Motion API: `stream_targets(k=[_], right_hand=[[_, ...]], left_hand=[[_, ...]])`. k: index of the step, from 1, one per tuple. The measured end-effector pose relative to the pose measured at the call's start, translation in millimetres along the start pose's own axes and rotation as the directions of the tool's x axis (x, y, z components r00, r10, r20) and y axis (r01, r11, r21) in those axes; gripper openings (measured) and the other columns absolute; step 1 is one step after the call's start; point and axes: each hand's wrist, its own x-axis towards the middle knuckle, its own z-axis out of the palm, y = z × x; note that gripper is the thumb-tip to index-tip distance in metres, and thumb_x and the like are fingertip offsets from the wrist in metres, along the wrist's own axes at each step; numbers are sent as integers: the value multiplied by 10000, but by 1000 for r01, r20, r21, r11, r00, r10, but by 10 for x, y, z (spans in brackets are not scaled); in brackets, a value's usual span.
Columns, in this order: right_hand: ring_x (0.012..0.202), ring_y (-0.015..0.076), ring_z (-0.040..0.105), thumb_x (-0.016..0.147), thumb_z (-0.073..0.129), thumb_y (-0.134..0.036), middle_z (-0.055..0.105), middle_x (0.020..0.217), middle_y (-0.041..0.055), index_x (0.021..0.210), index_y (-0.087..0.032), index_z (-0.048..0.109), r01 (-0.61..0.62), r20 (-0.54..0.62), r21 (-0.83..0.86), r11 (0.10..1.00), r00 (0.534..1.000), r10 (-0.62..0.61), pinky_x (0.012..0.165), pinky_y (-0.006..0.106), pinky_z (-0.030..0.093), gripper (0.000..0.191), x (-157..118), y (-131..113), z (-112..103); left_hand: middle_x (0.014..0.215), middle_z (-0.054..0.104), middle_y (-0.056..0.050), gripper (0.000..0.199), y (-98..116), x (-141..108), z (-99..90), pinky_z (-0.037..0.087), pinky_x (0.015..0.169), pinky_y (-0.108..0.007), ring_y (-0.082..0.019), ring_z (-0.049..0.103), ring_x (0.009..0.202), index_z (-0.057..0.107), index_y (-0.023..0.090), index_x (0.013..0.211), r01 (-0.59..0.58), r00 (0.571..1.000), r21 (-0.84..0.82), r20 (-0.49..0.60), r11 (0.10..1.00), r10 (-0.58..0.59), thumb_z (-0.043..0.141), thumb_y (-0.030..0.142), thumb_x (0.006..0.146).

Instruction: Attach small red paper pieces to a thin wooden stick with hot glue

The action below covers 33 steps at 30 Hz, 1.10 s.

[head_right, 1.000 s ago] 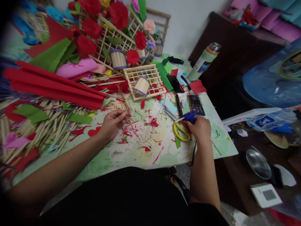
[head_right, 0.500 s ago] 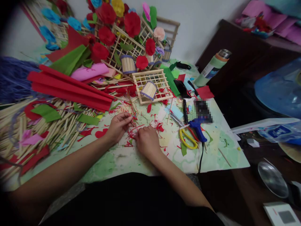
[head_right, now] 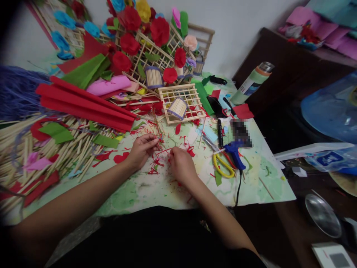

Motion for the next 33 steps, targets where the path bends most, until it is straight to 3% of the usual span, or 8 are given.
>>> stream_targets(k=[4, 11, 21, 33], right_hand=[[776, 172, 592, 838, 489, -163, 679, 842, 69, 988, -151, 628, 15, -2, 170, 985, 1000, -15, 726, 281, 416, 205, 123, 69, -62], [661, 151, 593, 811, 529, -199, 681, 718, 38, 791, -169, 672, 26, -7, 293, 956, 1000, -25, 642, 268, 424, 148, 281, 70, -138], [588, 117, 538, 776, 535, -237, 638, 659, 7, 747, -161, 644, -55, 61, 501, 863, 998, 29, 565, 231, 394, 137, 247, 129, 70], [593, 121, 542, 754, 539, -234, 660, 683, 21, 758, -158, 670, -88, 101, 593, 800, 994, 35, 566, 235, 406, 152, 222, 102, 20]], left_hand=[[582, 568, 26, 182, 4, -6, 5, 374, 526, -189, -63, 489, 517, 604, 137, 722, 3, 1000, 21, 7, 1000, -3, 738, 231, 643], [600, 579, 23, 168, 4, -9, 6, 387, 533, -192, -64, 501, 528, 629, 142, 700, 12, 1000, 46, 16, 999, -13, 755, 225, 624], [605, 576, 21, 166, -5, 3, 10, 392, 546, -199, -69, 506, 552, 644, 139, 666, 45, 999, 69, 9, 997, -46, 768, 223, 596], [651, 599, 13, 154, -28, 17, -15, 388, 583, -208, -76, 513, 592, 657, 145, 685, 48, 998, 112, 26, 993, -51, 766, 232, 621]])
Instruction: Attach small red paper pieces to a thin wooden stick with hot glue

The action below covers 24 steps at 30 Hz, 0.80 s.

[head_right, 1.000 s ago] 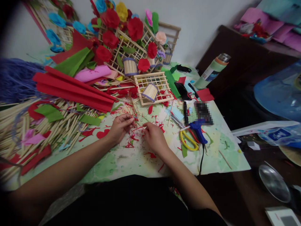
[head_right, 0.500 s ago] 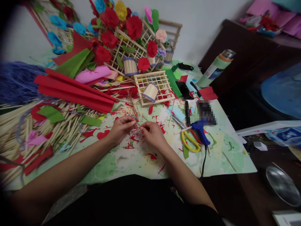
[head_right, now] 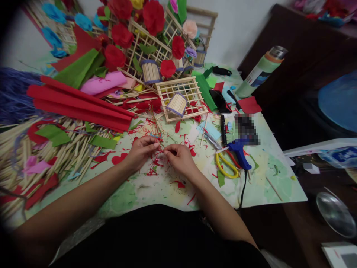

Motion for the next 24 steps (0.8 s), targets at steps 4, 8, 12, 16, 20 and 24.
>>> stream_targets(k=[4, 8, 12, 16, 20, 24], right_hand=[[615, 129, 562, 737, 546, -214, 688, 720, 25, 797, -168, 701, -24, 0, 26, 999, 1000, 24, 594, 250, 424, 172, 0, 12, 12], [577, 124, 541, 725, 556, -245, 674, 689, 24, 815, -160, 709, -55, 30, 90, 994, 998, 53, 565, 248, 407, 197, -6, 31, 20], [566, 114, 524, 724, 565, -270, 667, 682, 17, 816, -159, 691, -104, 53, 168, 980, 994, 97, 562, 245, 405, 191, -12, 25, 21], [551, 107, 506, 713, 573, -281, 650, 663, 17, 785, -149, 676, -132, 60, 215, 968, 991, 122, 552, 242, 394, 182, -13, -4, 18], [545, 99, 484, 699, 582, -270, 635, 660, 5, 784, -153, 668, -141, 66, 263, 954, 990, 128, 543, 234, 366, 168, -15, -18, 15], [511, 86, 437, 700, 583, -280, 596, 616, -16, 779, -159, 660, -160, 86, 297, 941, 986, 140, 525, 227, 339, 163, -11, 3, 27]], left_hand=[[667, 607, 12, 159, -17, 1, -7, 394, 597, -211, -82, 524, 607, 659, 151, 691, 0, 1000, -4, 2, 1000, 0, 770, 240, 621], [668, 605, 12, 158, -28, 0, -15, 394, 599, -207, -80, 525, 613, 659, 152, 691, -5, 1000, -1, 3, 1000, 5, 772, 238, 622], [662, 597, 13, 153, -29, -2, -19, 386, 573, -206, -75, 509, 589, 657, 153, 696, -5, 1000, 27, 10, 1000, 5, 764, 245, 636], [636, 583, 15, 167, -21, -3, -11, 381, 555, -214, -79, 500, 568, 649, 151, 678, -2, 1000, 39, 1, 999, 2, 766, 255, 621], [642, 587, 12, 184, -9, -6, 7, 383, 570, -215, -80, 502, 580, 646, 148, 674, -10, 1000, 56, -22, 998, 11, 773, 260, 603], [652, 592, 15, 186, -10, -8, 13, 380, 584, -212, -79, 500, 595, 642, 147, 687, -24, 999, 107, -21, 994, 27, 764, 269, 619]])
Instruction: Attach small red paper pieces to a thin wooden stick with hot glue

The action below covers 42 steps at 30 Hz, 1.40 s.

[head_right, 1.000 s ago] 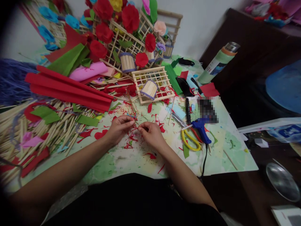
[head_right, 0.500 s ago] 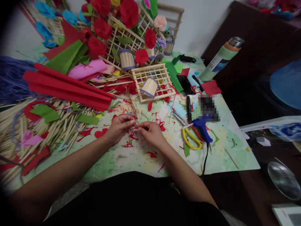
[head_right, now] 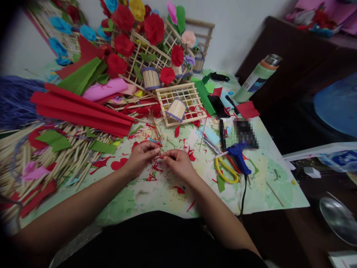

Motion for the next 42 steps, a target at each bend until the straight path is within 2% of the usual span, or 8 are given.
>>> stream_targets(k=[6, 11, 17, 22, 27, 42], right_hand=[[471, 78, 375, 701, 595, -330, 515, 555, -35, 733, -161, 634, -22, 8, 40, 999, 1000, 22, 483, 223, 285, 177, 8, 11, 8], [545, 96, 453, 710, 605, -383, 568, 632, -4, 719, -156, 615, 31, 20, 13, 999, 999, -31, 540, 235, 344, 227, 7, -10, 4], [519, 92, 419, 642, 673, -323, 504, 573, -32, 715, -160, 576, 22, -63, -268, 963, 997, -40, 495, 223, 317, 204, -6, -66, 78], [535, 102, 441, 665, 663, -288, 532, 586, -22, 649, -176, 527, 44, -131, -524, 851, 982, -132, 512, 231, 312, 177, -31, -80, 161], [630, 138, 482, 690, 643, -264, 559, 639, 13, 637, -175, 508, 81, -149, -681, 728, 958, -247, 582, 254, 327, 170, -45, -87, 205], [636, 151, 499, 719, 542, -185, 570, 629, 26, 639, -176, 540, 152, -139, -726, 670, 922, -361, 605, 263, 343, 81, -36, -54, 215]], left_hand=[[660, 593, 15, 199, -19, 10, 0, 394, 613, -221, -89, 513, 618, 635, 144, 695, -38, 999, 60, -12, 997, 39, 753, 292, 635], [657, 596, 9, 211, -5, 11, 10, 407, 613, -231, -99, 518, 622, 627, 141, 688, -44, 999, 107, -25, 993, 47, 750, 303, 631], [647, 586, 11, 213, 8, -1, 14, 405, 581, -231, -102, 516, 604, 615, 144, 684, -38, 998, 139, -43, 990, 45, 742, 307, 632], [643, 585, 9, 213, -7, 2, 10, 416, 570, -234, -108, 523, 604, 613, 150, 681, -59, 997, 161, -41, 985, 67, 736, 317, 634], [639, 588, 9, 196, -10, 7, 12, 421, 573, -235, -107, 524, 605, 615, 150, 676, -64, 997, 162, -42, 985, 72, 733, 301, 635], [648, 596, 8, 199, -15, -1, 12, 422, 594, -236, -108, 538, 614, 620, 146, 684, -47, 998, 143, -26, 989, 51, 745, 291, 630]])
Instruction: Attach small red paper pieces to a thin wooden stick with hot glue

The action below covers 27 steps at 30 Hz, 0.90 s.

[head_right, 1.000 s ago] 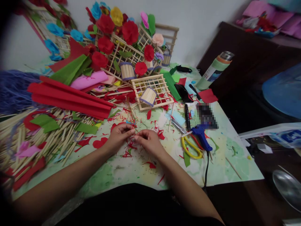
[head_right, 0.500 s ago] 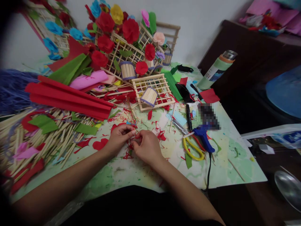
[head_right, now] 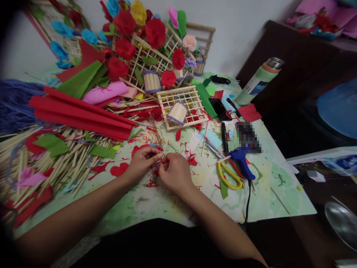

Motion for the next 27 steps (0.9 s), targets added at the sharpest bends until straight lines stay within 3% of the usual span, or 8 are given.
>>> stream_targets(k=[11, 13, 16, 19, 22, 27], right_hand=[[607, 135, 514, 749, 549, -223, 598, 641, 21, 684, -163, 625, -123, 80, 267, 956, 991, 106, 592, 257, 385, 116, 40, 115, -53], [561, 119, 479, 747, 553, -249, 571, 602, 4, 680, -162, 616, -185, 143, 400, 897, 980, 138, 552, 245, 370, 126, 47, 144, -50], [514, 95, 418, 715, 584, -301, 517, 563, -25, 661, -163, 587, -288, 253, 619, 730, 954, 162, 513, 230, 338, 149, 61, 170, -32], [503, 82, 382, 678, 614, -334, 483, 556, -38, 646, -161, 573, -349, 312, 709, 613, 935, 172, 503, 225, 307, 180, 73, 174, -27], [498, 79, 370, 666, 628, -356, 483, 559, -38, 646, -159, 579, -365, 328, 713, 599, 928, 175, 498, 226, 290, 204, 75, 177, -39], [502, 90, 388, 712, 593, -395, 488, 536, -31, 643, -157, 602, -337, 304, 683, 648, 938, 167, 512, 233, 312, 248, 67, 200, -66]], left_hand=[[640, 591, 3, 205, 24, -6, 5, 418, 576, -241, -111, 523, 601, 621, 151, 671, -12, 999, 33, -38, 999, 13, 736, 319, 646], [641, 591, 3, 212, 29, -7, 3, 418, 577, -242, -111, 521, 600, 624, 151, 676, -11, 1000, 30, -29, 999, 12, 737, 327, 646], [665, 601, 1, 214, 26, 1, -2, 430, 603, -246, -113, 533, 625, 632, 155, 696, -33, 999, 7, 4, 999, 33, 738, 335, 648], [687, 613, -9, 208, 25, 9, -6, 437, 621, -253, -122, 546, 657, 641, 158, 696, -56, 995, 19, 80, 998, 54, 724, 347, 666], [655, 598, -4, 219, 30, 8, -10, 420, 591, -246, -116, 530, 626, 628, 156, 672, -44, 993, 55, 111, 998, 38, 713, 357, 674], [615, 550, 18, 238, 22, -4, -17, 378, 536, -235, -99, 485, 563, 586, 155, 670, -11, 998, 56, 62, 998, 8, 705, 362, 677]])
